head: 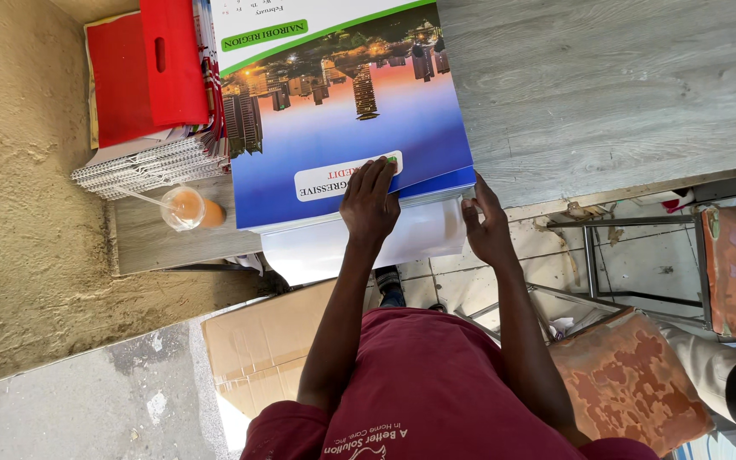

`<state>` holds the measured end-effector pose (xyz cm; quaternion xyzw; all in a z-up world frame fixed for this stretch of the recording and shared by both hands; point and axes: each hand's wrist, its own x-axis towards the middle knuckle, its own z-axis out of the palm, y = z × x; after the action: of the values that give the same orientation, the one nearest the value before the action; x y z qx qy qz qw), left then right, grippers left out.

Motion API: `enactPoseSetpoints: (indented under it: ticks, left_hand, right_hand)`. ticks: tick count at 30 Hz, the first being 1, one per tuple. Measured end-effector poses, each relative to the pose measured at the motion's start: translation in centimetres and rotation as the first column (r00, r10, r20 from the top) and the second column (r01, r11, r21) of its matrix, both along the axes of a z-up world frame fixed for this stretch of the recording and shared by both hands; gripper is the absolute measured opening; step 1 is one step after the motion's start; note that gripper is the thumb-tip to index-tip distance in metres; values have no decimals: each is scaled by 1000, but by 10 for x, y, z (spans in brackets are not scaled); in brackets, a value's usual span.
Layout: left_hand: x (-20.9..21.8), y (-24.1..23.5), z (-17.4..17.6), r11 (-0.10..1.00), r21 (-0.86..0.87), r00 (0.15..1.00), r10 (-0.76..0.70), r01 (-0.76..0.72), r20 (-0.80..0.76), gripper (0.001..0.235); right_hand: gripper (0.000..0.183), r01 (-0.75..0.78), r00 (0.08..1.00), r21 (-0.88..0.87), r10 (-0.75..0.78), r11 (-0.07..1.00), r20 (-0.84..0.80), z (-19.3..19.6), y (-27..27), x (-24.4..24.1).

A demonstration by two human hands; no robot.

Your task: The person picks up a 2026 Progressive Credit calendar from a table, fans through its pages, and then places it on top of a stack of similar calendars. They repeat this process with another calendar, aligning it with the stack.

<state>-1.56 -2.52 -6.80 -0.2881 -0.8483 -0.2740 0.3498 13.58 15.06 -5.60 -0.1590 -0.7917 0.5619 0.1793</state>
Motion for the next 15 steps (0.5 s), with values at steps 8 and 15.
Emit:
enactPoseSetpoints:
  ticks: [8,15]
  left_hand:
    - [0,-1,-7,1000,-14,1000,-12,12,9,33]
    - [1,-2,-7,1000,-18,1000,-18,18,12,35]
  right_hand:
    - [50,37,998,-26,-38,999,-44,-3,1,-4]
    - [44,72,990,8,-71,997,-124,-11,5,-7]
